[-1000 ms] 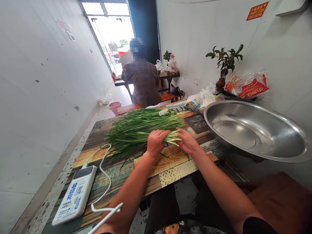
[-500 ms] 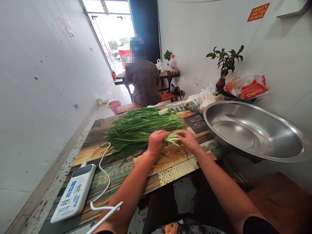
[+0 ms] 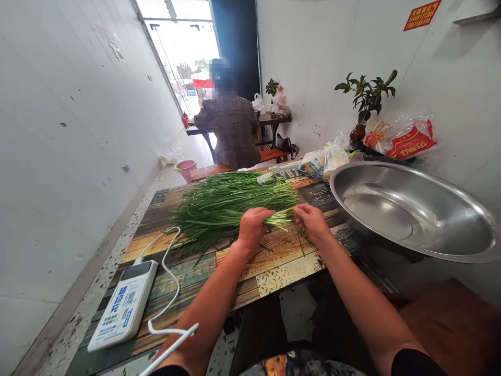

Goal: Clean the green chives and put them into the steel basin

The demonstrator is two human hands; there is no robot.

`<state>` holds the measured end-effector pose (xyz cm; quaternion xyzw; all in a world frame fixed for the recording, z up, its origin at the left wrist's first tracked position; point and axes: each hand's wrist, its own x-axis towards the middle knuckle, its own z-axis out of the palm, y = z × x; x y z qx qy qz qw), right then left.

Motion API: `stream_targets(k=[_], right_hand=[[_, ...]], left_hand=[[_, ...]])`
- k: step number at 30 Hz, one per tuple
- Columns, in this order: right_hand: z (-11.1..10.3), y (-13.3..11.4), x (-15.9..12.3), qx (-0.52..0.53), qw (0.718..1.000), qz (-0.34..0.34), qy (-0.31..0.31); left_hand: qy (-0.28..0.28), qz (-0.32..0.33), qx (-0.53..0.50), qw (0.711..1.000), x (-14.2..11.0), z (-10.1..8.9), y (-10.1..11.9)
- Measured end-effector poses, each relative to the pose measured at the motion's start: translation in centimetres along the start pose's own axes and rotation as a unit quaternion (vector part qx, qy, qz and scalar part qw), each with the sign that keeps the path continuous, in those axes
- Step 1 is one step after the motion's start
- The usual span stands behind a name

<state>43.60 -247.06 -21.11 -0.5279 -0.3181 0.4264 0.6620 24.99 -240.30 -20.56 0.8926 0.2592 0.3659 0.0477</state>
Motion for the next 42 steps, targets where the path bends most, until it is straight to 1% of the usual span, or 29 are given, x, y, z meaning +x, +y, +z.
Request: stream_targets(k=[2, 3, 4, 5, 6, 7, 8, 9, 10, 12, 13, 15, 17, 18, 19, 20, 22, 24, 26, 27, 28, 30, 31, 33, 36, 38, 39, 41, 42], right_hand=[[-1.4, -0.3, 0.7, -0.007, 0.998, -0.015, 0.058], [-2.2, -0.4, 1.1, -0.046, 0.995, -0.026, 0.082], [-2.9, -0.4, 1.3, -0.114, 0.988, -0.045, 0.097], [-3.5, -0.5, 1.5, -0.204, 0.971, -0.073, 0.104], [-4.0, -0.6, 1.6, -0.302, 0.941, -0.109, 0.106], [-4.3, -0.7, 1.5, -0.391, 0.902, -0.151, 0.1], [-4.4, -0.9, 1.4, -0.459, 0.862, -0.196, 0.088], [-4.3, -1.0, 1.1, -0.502, 0.828, -0.239, 0.071], [-4.0, -1.2, 0.9, -0.522, 0.805, -0.279, 0.047], [-3.0, -1.4, 0.4, -0.526, 0.779, -0.34, -0.032], [-2.4, -1.4, 0.3, -0.526, 0.768, -0.358, -0.076], [-1.4, -1.4, 0.3, -0.538, 0.744, -0.37, -0.14], [-0.6, -1.2, 0.5, -0.558, 0.728, -0.358, -0.176], [-0.4, -1.2, 0.6, -0.557, 0.73, -0.348, -0.187], [-0.3, -1.1, 0.7, -0.543, 0.744, -0.337, -0.197], [-0.3, -1.1, 0.7, -0.513, 0.768, -0.322, -0.208], [-0.3, -1.2, 0.4, -0.413, 0.839, -0.272, -0.228], [0.0, -1.3, -0.2, -0.287, 0.91, -0.192, -0.231], [0.5, -1.3, -1.1, -0.162, 0.96, -0.099, -0.208], [0.9, -1.3, -1.4, -0.1, 0.975, -0.053, -0.19], [1.3, -1.2, -1.7, -0.041, 0.984, -0.011, -0.175], [1.9, -1.1, -2.0, 0.06, 0.984, 0.058, -0.156], [2.1, -1.1, -2.0, 0.093, 0.982, 0.08, -0.146], [1.9, -1.1, -1.6, 0.12, 0.982, 0.098, -0.112], [0.6, -1.4, -0.7, 0.103, 0.989, 0.083, -0.072], [-0.4, -1.7, -0.4, 0.062, 0.994, 0.066, -0.061], [-0.7, -1.9, -0.3, 0.025, 0.998, 0.048, -0.045], [-1.0, -2.2, -0.4, -0.08, 0.996, -0.034, -0.006], [-1.0, -2.4, -0.4, -0.138, 0.986, -0.091, 0.001]], left_hand=[[0.004, 0.01, 0.012, 1.0, 0.0, 0.1, -0.2], [0.004, 0.019, 0.024, 1.0, -0.1, 0.1, -0.2], [0.003, 0.03, 0.038, 0.999, -0.1, 0.1, -0.2], [0.0, 0.04, 0.053, 0.998, -0.1, 0.1, -0.2], [-0.003, 0.05, 0.065, 0.997, -0.1, 0.0, -0.2], [-0.007, 0.058, 0.075, 0.995, -0.1, 0.0, -0.1], [-0.011, 0.064, 0.082, 0.994, 0.0, -0.1, 0.0], [-0.013, 0.067, 0.089, 0.994, 0.0, -0.1, 0.0], [-0.015, 0.068, 0.095, 0.993, 0.0, -0.2, 0.1], [-0.02, 0.067, 0.102, 0.992, 0.0, -0.3, 0.2], [-0.021, 0.068, 0.103, 0.992, 0.0, -0.3, 0.3], [-0.02, 0.074, 0.101, 0.992, 0.0, -0.4, 0.3], [-0.013, 0.087, 0.095, 0.992, 0.0, -0.5, 0.3], [-0.007, 0.094, 0.092, 0.991, 0.0, -0.5, 0.3], [-0.001, 0.102, 0.091, 0.991, 0.0, -0.6, 0.2], [0.004, 0.109, 0.091, 0.99, 0.0, -0.6, 0.2], [0.017, 0.123, 0.093, 0.988, 0.0, -0.8, 0.3], [0.033, 0.136, 0.095, 0.986, 0.1, -0.8, 0.6], [0.048, 0.145, 0.097, 0.983, 0.2, -0.9, 0.9], [0.052, 0.148, 0.1, 0.983, 0.2, -0.9, 1.1], [0.052, 0.148, 0.106, 0.982, 0.3, -0.9, 1.2], [0.048, 0.146, 0.123, 0.98, 0.3, -0.9, 1.4], [0.05, 0.147, 0.131, 0.979, 0.3, -0.9, 1.5], [0.063, 0.153, 0.141, 0.976, 0.3, -1.0, 1.3], [0.087, 0.158, 0.141, 0.973, 0.3, -1.1, 1.0], [0.094, 0.157, 0.144, 0.973, 0.3, -1.1, 1.0], [0.097, 0.159, 0.145, 0.972, 0.3, -1.1, 1.0], [0.108, 0.172, 0.142, 0.969, 0.4, -1.1, 1.2], [0.113, 0.179, 0.139, 0.967, 0.4, -1.1, 1.3]])
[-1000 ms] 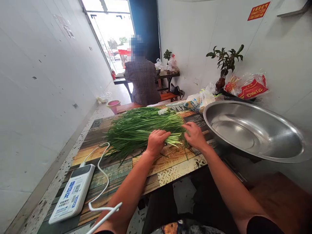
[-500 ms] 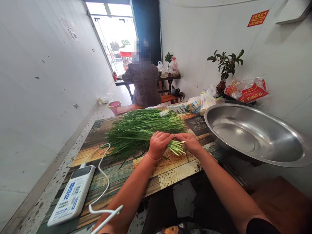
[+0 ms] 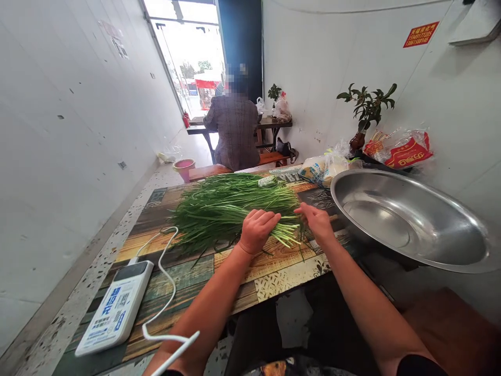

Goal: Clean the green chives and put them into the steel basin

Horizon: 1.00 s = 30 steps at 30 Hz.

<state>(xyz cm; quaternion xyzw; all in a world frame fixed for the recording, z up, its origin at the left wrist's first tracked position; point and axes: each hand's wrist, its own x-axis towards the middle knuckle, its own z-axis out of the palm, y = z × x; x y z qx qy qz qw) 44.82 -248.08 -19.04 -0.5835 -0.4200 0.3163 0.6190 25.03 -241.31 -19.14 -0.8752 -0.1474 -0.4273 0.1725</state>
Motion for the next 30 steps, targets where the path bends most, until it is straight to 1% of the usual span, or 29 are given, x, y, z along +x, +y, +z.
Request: stream_targets(k=[1, 2, 3, 4, 5, 6, 7, 8, 10, 11, 12, 14, 15, 17, 19, 20, 21, 23, 24, 25, 26, 28, 30], right_hand=[[0.1, -0.1, -0.1, -0.051, 0.997, -0.056, -0.006], [0.3, -0.3, -0.2, -0.088, 0.99, -0.104, -0.026], [0.6, -0.3, -0.3, -0.108, 0.983, -0.135, -0.057], [1.0, -0.4, -0.4, -0.108, 0.979, -0.146, -0.087], [1.4, -0.3, -0.5, -0.092, 0.98, -0.136, -0.11], [1.8, -0.2, -0.6, -0.06, 0.985, -0.108, -0.123], [2.2, -0.1, -0.7, -0.014, 0.99, -0.066, -0.124], [2.6, 0.0, -0.7, 0.039, 0.992, -0.016, -0.117], [2.9, 0.3, -0.7, 0.144, 0.983, 0.075, -0.085], [2.9, 0.5, -0.6, 0.186, 0.975, 0.105, -0.063], [2.6, 0.6, -0.4, 0.217, 0.968, 0.121, -0.041], [1.8, 0.8, 0.1, 0.244, 0.961, 0.127, -0.004], [1.3, 0.8, 0.3, 0.242, 0.963, 0.122, 0.013], [0.3, 0.8, 0.7, 0.201, 0.974, 0.095, 0.037], [-0.1, 0.5, 0.7, 0.115, 0.992, 0.04, 0.043], [-0.1, 0.3, 0.5, 0.063, 0.998, 0.003, 0.03], [0.1, 0.1, 0.3, 0.012, 0.999, -0.032, 0.004], [0.8, -0.2, -0.1, -0.052, 0.994, -0.071, -0.061], [1.3, -0.3, -0.4, -0.055, 0.992, -0.068, -0.086], [1.8, -0.2, -0.6, -0.041, 0.993, -0.051, -0.1], [2.3, -0.1, -0.7, -0.014, 0.995, -0.025, -0.101], [3.1, 0.3, -0.9, 0.056, 0.995, 0.03, -0.077], [3.7, 0.7, -1.0, 0.125, 0.989, 0.066, -0.041]], left_hand=[[0.004, 0.005, -0.003, 1.0, 0.1, 0.0, 0.1], [0.006, 0.008, -0.006, 1.0, 0.2, -0.1, 0.1], [0.008, 0.01, -0.008, 1.0, 0.3, -0.1, 0.2], [0.009, 0.009, -0.009, 1.0, 0.3, -0.2, 0.2], [0.009, 0.009, -0.01, 1.0, 0.4, -0.2, 0.2], [0.008, 0.009, -0.011, 1.0, 0.4, -0.2, 0.2], [0.006, 0.01, -0.012, 1.0, 0.4, -0.2, 0.2], [0.004, 0.01, -0.013, 1.0, 0.4, -0.2, 0.2], [-0.002, 0.01, -0.014, 1.0, 0.2, -0.2, 0.1], [-0.005, 0.008, -0.014, 1.0, 0.2, -0.1, 0.1], [-0.007, 0.004, -0.013, 1.0, 0.1, -0.1, 0.0], [-0.009, -0.004, -0.01, 1.0, 0.0, -0.1, -0.1], [-0.01, -0.008, -0.008, 1.0, 0.0, -0.1, -0.1], [-0.006, -0.01, -0.006, 1.0, 0.0, -0.1, -0.1], [0.001, -0.006, -0.007, 1.0, 0.1, 0.0, 0.0], [0.003, -0.003, -0.009, 1.0, 0.2, 0.0, 0.1], [0.005, -0.001, -0.012, 1.0, 0.2, 0.0, 0.1], [0.003, 0.0, -0.017, 1.0, 0.2, 0.0, 0.2], [0.0, -0.003, -0.02, 1.0, 0.2, 0.0, 0.2], [-0.004, -0.007, -0.024, 1.0, 0.1, 0.0, 0.2], [-0.007, -0.013, -0.029, 0.999, 0.0, 0.1, 0.2], [-0.013, -0.026, -0.041, 0.999, -0.1, 0.2, 0.2], [-0.02, -0.039, -0.053, 0.998, -0.2, 0.4, 0.2]])
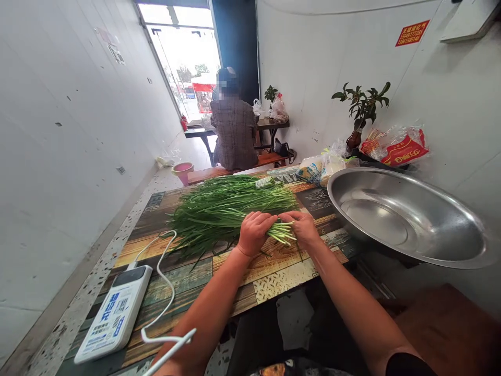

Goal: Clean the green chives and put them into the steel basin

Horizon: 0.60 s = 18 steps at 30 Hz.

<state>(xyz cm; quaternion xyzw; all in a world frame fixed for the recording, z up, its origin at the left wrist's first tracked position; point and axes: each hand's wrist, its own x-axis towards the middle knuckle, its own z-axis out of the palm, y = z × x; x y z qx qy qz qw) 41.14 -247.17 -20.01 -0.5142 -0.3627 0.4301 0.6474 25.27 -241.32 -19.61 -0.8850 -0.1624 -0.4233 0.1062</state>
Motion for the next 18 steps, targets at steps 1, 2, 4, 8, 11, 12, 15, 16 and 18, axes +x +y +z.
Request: stream_targets(k=[1, 2, 4, 8, 11, 12, 15, 16, 18], right_hand=[[0.2, 0.1, 0.0, 0.033, 0.999, 0.006, 0.018], [0.3, 0.2, 0.1, 0.063, 0.997, 0.009, 0.034], [0.4, 0.1, 0.1, 0.107, 0.993, 0.013, 0.055], [-0.2, -0.5, 0.6, 0.137, 0.987, 0.006, 0.08], [-1.4, -0.7, 1.3, 0.169, 0.978, -0.001, 0.119], [-1.9, -0.6, 1.5, 0.169, 0.976, -0.005, 0.134], [-3.7, -0.3, 2.1, 0.065, 0.98, -0.028, 0.188], [-4.2, -0.2, 2.2, -0.014, 0.98, -0.039, 0.195], [-5.1, 0.0, 2.2, -0.2, 0.96, -0.082, 0.18]], left_hand=[[-0.003, -0.005, -0.004, 1.0, 0.0, 0.1, 0.0], [-0.004, -0.008, -0.006, 1.0, 0.0, 0.1, 0.0], [0.0, -0.009, -0.007, 1.0, 0.0, 0.2, 0.1], [0.013, 0.0, 0.01, 1.0, 0.1, 0.0, 0.0], [0.01, 0.0, 0.026, 1.0, 0.0, -0.1, -0.2], [0.01, -0.003, 0.032, 0.999, -0.1, -0.1, -0.2], [0.016, -0.003, 0.046, 0.999, -0.1, -0.2, -0.3], [0.019, 0.0, 0.049, 0.999, -0.1, -0.3, -0.3], [0.027, 0.009, 0.053, 0.998, 0.0, -0.3, -0.2]])
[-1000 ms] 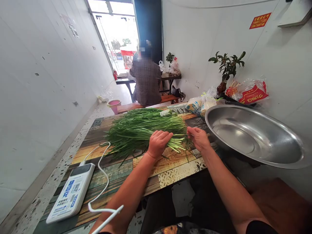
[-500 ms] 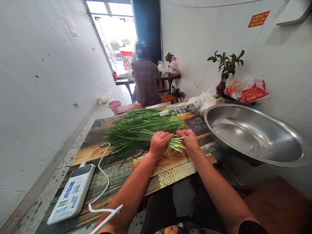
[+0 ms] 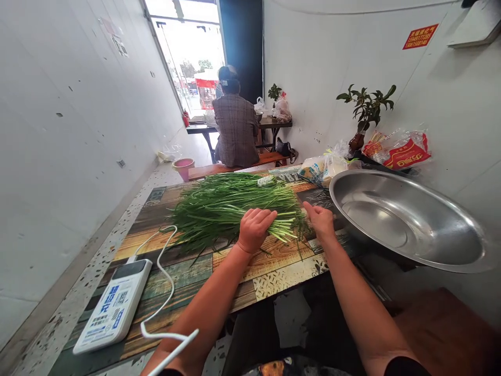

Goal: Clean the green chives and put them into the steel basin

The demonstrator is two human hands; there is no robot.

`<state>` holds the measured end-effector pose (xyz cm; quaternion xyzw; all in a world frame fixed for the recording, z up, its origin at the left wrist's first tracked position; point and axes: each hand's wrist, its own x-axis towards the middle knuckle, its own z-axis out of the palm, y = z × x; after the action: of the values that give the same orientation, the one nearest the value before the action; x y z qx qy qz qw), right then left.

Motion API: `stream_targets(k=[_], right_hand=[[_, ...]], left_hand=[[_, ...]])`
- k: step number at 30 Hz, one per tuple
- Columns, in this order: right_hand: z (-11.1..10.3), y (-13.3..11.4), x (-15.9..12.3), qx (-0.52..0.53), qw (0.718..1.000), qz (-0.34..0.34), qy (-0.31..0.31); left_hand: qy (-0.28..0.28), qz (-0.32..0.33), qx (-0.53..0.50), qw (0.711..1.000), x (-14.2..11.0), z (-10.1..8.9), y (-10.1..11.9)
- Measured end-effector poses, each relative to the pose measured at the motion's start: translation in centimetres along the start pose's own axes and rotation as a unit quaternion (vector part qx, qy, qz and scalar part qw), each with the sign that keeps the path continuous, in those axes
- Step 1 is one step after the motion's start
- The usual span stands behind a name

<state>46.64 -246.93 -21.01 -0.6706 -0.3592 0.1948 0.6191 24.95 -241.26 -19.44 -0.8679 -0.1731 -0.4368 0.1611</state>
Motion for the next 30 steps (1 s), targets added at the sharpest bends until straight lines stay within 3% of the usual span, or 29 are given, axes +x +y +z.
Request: stream_targets(k=[2, 5, 8, 10, 13, 15, 18, 20, 26, 30], right_hand=[[-0.5, 0.1, 0.0, -0.133, 0.985, -0.109, -0.029], [-0.8, -0.5, -0.5, -0.201, 0.952, -0.219, -0.074], [-0.7, -1.7, -1.0, -0.227, 0.948, -0.174, -0.136], [-0.5, -2.4, -1.3, -0.23, 0.953, -0.148, -0.13], [0.0, -3.2, -1.5, -0.187, 0.952, -0.208, -0.123], [0.4, -3.5, -1.6, -0.159, 0.936, -0.24, -0.201], [1.1, -3.6, -1.7, -0.146, 0.909, -0.209, -0.328], [1.3, -3.4, -1.7, -0.133, 0.904, -0.18, -0.365], [0.5, -2.1, -2.1, -0.039, 0.918, -0.099, -0.382], [0.2, -1.5, -2.8, 0.075, 0.929, 0.03, -0.361]], left_hand=[[0.004, 0.007, 0.001, 1.0, 0.1, 0.0, 0.1], [-0.001, 0.012, 0.006, 1.0, 0.1, 0.0, 0.2], [-0.007, 0.017, 0.009, 1.0, 0.2, 0.0, 0.3], [-0.008, 0.021, 0.009, 1.0, 0.2, 0.0, 0.4], [-0.008, 0.025, 0.009, 1.0, 0.2, 0.0, 0.5], [-0.009, 0.031, 0.007, 0.999, 0.3, 0.1, 0.5], [-0.023, 0.037, 0.0, 0.999, 0.3, 0.1, 0.5], [-0.035, 0.043, -0.004, 0.998, 0.4, 0.1, 0.4], [-0.063, 0.06, -0.02, 0.996, 0.4, 0.1, 0.1], [-0.096, 0.058, -0.012, 0.994, 0.2, 0.4, 0.2]])
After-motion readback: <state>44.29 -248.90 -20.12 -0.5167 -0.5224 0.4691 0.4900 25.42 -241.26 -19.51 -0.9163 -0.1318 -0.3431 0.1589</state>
